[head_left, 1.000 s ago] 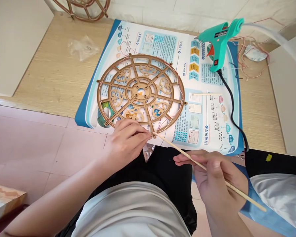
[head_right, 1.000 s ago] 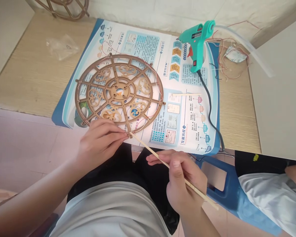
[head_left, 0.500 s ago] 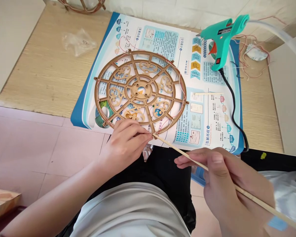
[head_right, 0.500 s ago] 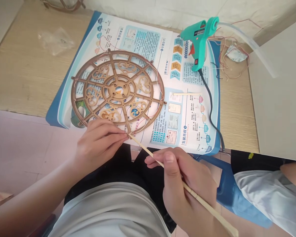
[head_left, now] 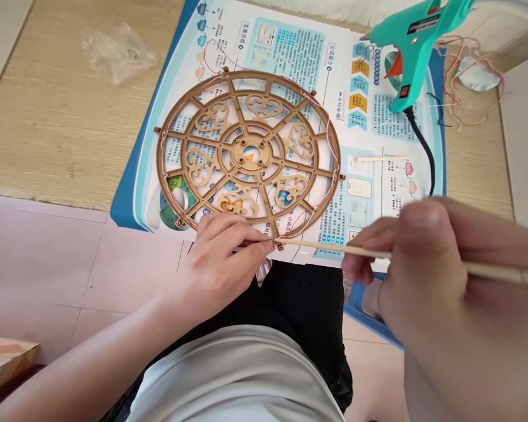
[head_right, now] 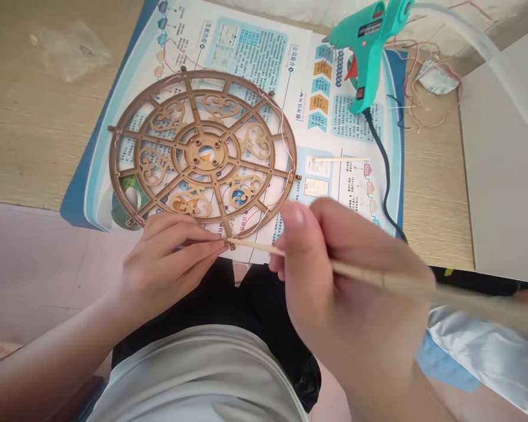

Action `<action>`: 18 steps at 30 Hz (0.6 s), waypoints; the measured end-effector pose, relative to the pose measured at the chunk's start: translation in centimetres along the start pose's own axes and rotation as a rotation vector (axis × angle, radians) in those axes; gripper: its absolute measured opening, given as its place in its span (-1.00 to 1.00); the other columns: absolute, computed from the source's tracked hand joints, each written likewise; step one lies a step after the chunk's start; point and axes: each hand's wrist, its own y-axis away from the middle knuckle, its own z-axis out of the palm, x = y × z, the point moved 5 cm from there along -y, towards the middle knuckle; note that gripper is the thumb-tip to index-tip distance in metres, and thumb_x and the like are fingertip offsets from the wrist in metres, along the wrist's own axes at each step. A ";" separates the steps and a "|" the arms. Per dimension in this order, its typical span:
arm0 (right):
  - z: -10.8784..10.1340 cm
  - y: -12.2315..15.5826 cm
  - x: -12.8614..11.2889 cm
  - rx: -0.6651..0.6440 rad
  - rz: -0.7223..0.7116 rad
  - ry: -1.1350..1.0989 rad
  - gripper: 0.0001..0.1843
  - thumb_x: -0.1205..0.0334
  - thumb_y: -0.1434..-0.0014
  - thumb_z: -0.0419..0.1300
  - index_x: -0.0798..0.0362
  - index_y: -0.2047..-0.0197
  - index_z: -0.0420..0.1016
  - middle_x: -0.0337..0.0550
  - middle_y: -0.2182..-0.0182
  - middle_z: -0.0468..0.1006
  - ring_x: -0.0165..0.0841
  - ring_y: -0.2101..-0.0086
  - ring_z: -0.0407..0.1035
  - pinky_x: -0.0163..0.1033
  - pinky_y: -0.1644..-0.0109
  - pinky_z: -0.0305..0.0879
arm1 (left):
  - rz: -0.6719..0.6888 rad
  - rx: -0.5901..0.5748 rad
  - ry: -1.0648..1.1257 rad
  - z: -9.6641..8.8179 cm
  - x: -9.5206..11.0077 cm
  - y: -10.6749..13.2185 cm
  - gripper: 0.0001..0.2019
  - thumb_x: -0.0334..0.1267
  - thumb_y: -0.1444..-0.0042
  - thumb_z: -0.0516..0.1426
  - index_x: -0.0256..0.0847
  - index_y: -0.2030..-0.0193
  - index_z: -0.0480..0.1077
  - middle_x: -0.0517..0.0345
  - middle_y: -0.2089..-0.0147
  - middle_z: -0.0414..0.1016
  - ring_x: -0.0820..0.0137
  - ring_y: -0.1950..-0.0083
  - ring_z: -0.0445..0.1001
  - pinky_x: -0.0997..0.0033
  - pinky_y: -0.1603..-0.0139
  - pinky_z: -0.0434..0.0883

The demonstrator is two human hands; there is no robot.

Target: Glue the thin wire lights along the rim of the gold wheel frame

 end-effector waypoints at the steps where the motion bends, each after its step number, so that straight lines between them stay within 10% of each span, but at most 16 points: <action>1: 0.3 -1.2 -0.3 -0.003 -0.029 0.017 -0.45 -0.05 -0.51 0.14 -0.06 0.51 0.52 -0.27 0.66 0.47 -0.42 0.67 0.35 -0.22 0.65 0.12 | 0.001 -0.002 -0.001 0.0 0.0 0.0 -0.81 -0.51 -0.19 0.36 -0.17 0.13 0.55 0.15 0.19 0.68 0.31 0.08 0.54 0.19 0.00 0.48; 10: 3.7 -6.3 3.8 0.013 0.176 -0.329 -0.52 -0.07 -0.30 0.40 0.02 0.53 0.45 -0.33 0.75 0.40 -0.47 0.78 0.24 -0.37 0.73 0.08 | 0.001 0.045 0.009 0.0 0.2 0.0 -0.84 -0.51 -0.19 0.36 -0.19 0.23 0.53 0.17 0.24 0.64 0.35 0.14 0.52 0.23 0.03 0.43; 18: 1.1 -5.6 6.9 0.471 0.366 -0.748 -0.55 -0.17 -0.18 0.45 -0.04 0.45 0.45 -0.44 0.81 0.27 -0.46 0.81 0.10 -0.34 0.78 0.00 | 0.039 0.040 -0.017 0.2 0.1 0.2 -0.87 -0.46 -0.25 0.31 -0.16 0.27 0.51 0.21 0.25 0.64 0.38 0.15 0.53 0.26 0.01 0.42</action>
